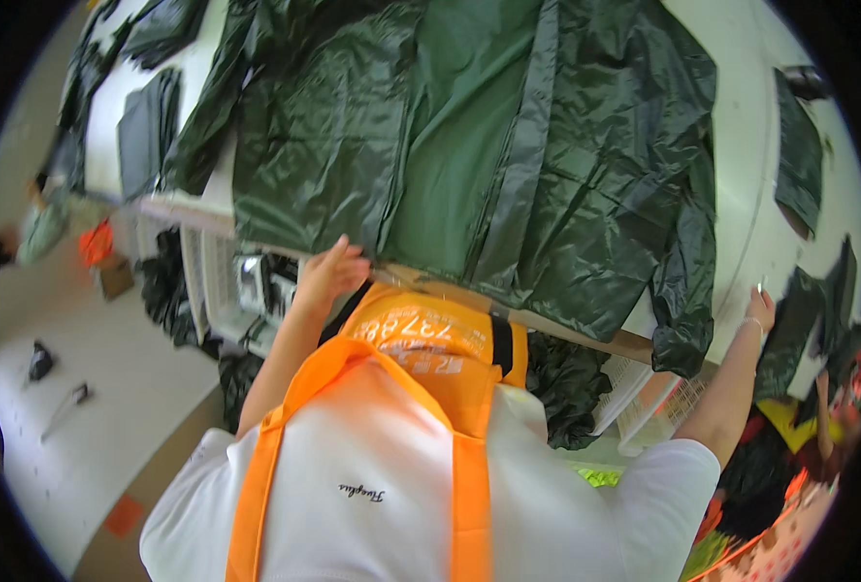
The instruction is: The person folds a dark green jacket on a white table, aligning the sleeves and smoothing the fabric. They then place the folded jacket into a white basket and repeat the process with another jacket, zipping it closed before folding and stacking it.
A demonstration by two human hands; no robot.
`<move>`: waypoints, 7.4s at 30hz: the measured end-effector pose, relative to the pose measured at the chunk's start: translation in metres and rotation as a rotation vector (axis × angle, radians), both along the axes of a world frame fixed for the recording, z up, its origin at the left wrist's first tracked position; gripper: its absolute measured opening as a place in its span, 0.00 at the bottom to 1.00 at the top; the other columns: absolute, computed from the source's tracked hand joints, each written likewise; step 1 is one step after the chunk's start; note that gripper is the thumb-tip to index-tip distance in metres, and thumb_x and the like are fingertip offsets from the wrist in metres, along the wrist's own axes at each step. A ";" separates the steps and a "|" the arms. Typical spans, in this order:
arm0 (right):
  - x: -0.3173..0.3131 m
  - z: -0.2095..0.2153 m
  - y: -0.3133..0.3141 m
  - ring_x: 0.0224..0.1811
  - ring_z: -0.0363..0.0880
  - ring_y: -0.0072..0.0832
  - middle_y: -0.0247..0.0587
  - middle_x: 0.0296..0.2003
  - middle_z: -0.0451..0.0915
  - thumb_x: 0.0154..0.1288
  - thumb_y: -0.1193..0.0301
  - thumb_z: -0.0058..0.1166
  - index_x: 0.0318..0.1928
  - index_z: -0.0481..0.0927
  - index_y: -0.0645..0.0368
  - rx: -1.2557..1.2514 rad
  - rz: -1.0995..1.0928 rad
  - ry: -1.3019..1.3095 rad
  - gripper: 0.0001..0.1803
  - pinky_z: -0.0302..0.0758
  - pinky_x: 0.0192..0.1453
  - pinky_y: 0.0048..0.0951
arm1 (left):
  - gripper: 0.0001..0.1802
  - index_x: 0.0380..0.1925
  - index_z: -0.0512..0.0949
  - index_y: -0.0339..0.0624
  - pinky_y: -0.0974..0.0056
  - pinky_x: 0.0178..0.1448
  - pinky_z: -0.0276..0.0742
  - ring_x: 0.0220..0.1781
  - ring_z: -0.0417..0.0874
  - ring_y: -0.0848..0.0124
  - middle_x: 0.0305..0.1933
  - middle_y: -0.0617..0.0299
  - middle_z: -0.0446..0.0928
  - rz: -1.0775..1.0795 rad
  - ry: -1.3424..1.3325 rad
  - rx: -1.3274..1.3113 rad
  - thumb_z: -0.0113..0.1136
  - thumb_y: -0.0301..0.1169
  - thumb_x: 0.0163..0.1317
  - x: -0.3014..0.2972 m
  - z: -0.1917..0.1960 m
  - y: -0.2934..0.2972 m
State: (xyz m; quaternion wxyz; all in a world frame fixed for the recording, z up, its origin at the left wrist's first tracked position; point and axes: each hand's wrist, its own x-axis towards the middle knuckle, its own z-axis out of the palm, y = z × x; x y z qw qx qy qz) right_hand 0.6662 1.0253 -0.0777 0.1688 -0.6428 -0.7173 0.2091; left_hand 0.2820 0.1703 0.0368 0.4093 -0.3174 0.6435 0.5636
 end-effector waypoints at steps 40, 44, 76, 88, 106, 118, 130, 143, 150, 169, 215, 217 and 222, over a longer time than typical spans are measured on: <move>-0.294 0.160 -0.603 0.23 0.54 0.10 0.19 0.21 0.64 0.68 0.64 0.53 0.28 0.73 0.59 -0.731 0.709 0.423 0.14 0.54 0.25 0.19 | 0.15 0.38 0.78 0.41 0.66 0.45 0.76 0.39 0.82 0.71 0.37 0.62 0.81 -0.078 -0.180 0.658 0.65 0.38 0.57 -0.029 0.003 0.127; -0.278 0.130 -0.603 0.22 0.63 0.18 0.27 0.20 0.68 0.67 0.65 0.53 0.32 0.75 0.63 -0.698 0.674 0.396 0.13 0.64 0.29 0.24 | 0.14 0.39 0.78 0.38 0.64 0.45 0.77 0.39 0.82 0.68 0.36 0.60 0.81 -0.272 -0.182 0.454 0.65 0.35 0.56 -0.031 -0.032 0.151; -0.282 0.113 -0.648 0.20 0.76 0.23 0.36 0.23 0.78 0.62 0.68 0.53 0.29 0.78 0.61 -1.193 0.149 0.381 0.10 0.76 0.24 0.22 | 0.27 0.43 0.79 0.29 0.65 0.56 0.66 0.49 0.76 0.67 0.47 0.53 0.79 -0.398 0.268 0.296 0.55 0.47 0.62 0.000 -0.043 0.144; -0.263 0.106 -0.669 0.38 0.83 0.32 0.47 0.37 0.82 0.62 0.74 0.54 0.31 0.74 0.61 -1.154 -0.073 0.876 0.05 0.80 0.42 0.26 | 0.18 0.42 0.78 0.36 0.67 0.54 0.68 0.46 0.77 0.70 0.45 0.60 0.80 -0.182 -0.023 0.472 0.66 0.37 0.56 -0.004 -0.018 0.076; -0.272 0.120 -0.668 0.35 0.80 0.26 0.40 0.32 0.81 0.61 0.72 0.57 0.29 0.75 0.58 -1.245 0.090 0.827 0.06 0.77 0.43 0.25 | 0.14 0.37 0.79 0.36 0.68 0.51 0.70 0.43 0.78 0.72 0.41 0.60 0.79 -0.160 0.022 0.330 0.68 0.32 0.55 0.017 -0.014 0.075; -0.268 0.112 -0.667 0.33 0.80 0.25 0.38 0.30 0.81 0.61 0.72 0.57 0.28 0.76 0.59 -1.223 0.105 0.874 0.06 0.78 0.40 0.25 | 0.30 0.44 0.80 0.33 0.68 0.59 0.68 0.53 0.76 0.70 0.48 0.50 0.79 -0.872 0.287 -0.189 0.64 0.51 0.55 0.019 0.004 0.079; -0.315 0.138 -0.599 0.39 0.69 0.35 0.38 0.31 0.70 0.50 0.73 0.49 0.30 0.72 0.54 0.420 1.830 -0.064 0.04 0.66 0.42 0.33 | 0.24 0.38 0.82 0.30 0.65 0.43 0.76 0.37 0.80 0.68 0.38 0.54 0.82 -0.558 0.031 -0.243 0.70 0.43 0.52 0.071 0.003 0.047; -0.620 0.121 -0.490 0.45 0.72 0.31 0.34 0.36 0.75 0.60 0.65 0.54 0.33 0.79 0.50 0.800 1.531 -0.190 0.05 0.66 0.45 0.36 | 0.38 0.58 0.66 0.34 0.61 0.61 0.68 0.57 0.74 0.56 0.56 0.46 0.72 -0.354 0.128 -0.324 0.71 0.34 0.49 0.185 -0.076 -0.006; -0.642 0.166 -0.479 0.44 0.78 0.47 0.49 0.38 0.80 0.61 0.57 0.53 0.35 0.80 0.59 0.140 1.304 0.138 0.17 0.73 0.48 0.44 | 0.25 0.36 0.79 0.39 0.58 0.48 0.75 0.43 0.79 0.52 0.39 0.45 0.79 -1.231 -0.122 -0.226 0.67 0.50 0.51 0.103 -0.035 -0.030; -0.747 0.182 -0.401 0.34 0.82 0.49 0.59 0.29 0.81 0.49 0.70 0.48 0.28 0.81 0.67 0.304 0.803 -0.140 0.13 0.77 0.43 0.43 | 0.43 0.64 0.66 0.63 0.30 0.68 0.42 0.74 0.44 0.44 0.75 0.53 0.46 -1.345 1.328 -0.319 0.68 0.55 0.45 -0.202 -0.017 0.136; -0.642 0.131 -0.481 0.32 0.77 0.40 0.43 0.28 0.76 0.52 0.59 0.64 0.43 0.70 0.62 -0.094 0.856 0.104 0.25 0.74 0.37 0.38 | 0.16 0.39 0.80 0.36 0.69 0.43 0.75 0.36 0.79 0.77 0.34 0.61 0.81 -1.158 0.369 0.340 0.56 0.40 0.66 -0.242 0.040 0.027; -0.636 0.100 -0.503 0.37 0.78 0.44 0.47 0.32 0.77 0.52 0.62 0.63 0.44 0.72 0.63 0.195 0.870 0.215 0.23 0.75 0.42 0.41 | 0.11 0.37 0.79 0.35 0.68 0.36 0.72 0.30 0.74 0.77 0.29 0.61 0.78 -0.947 0.549 0.295 0.56 0.34 0.64 -0.257 0.020 0.070; -0.659 0.088 -0.480 0.40 0.78 0.52 0.55 0.34 0.79 0.54 0.71 0.53 0.43 0.74 0.64 0.012 0.722 0.184 0.15 0.74 0.48 0.45 | 0.16 0.42 0.76 0.37 0.63 0.38 0.74 0.32 0.78 0.65 0.34 0.56 0.77 -0.711 1.242 -0.121 0.63 0.34 0.56 -0.323 -0.010 0.185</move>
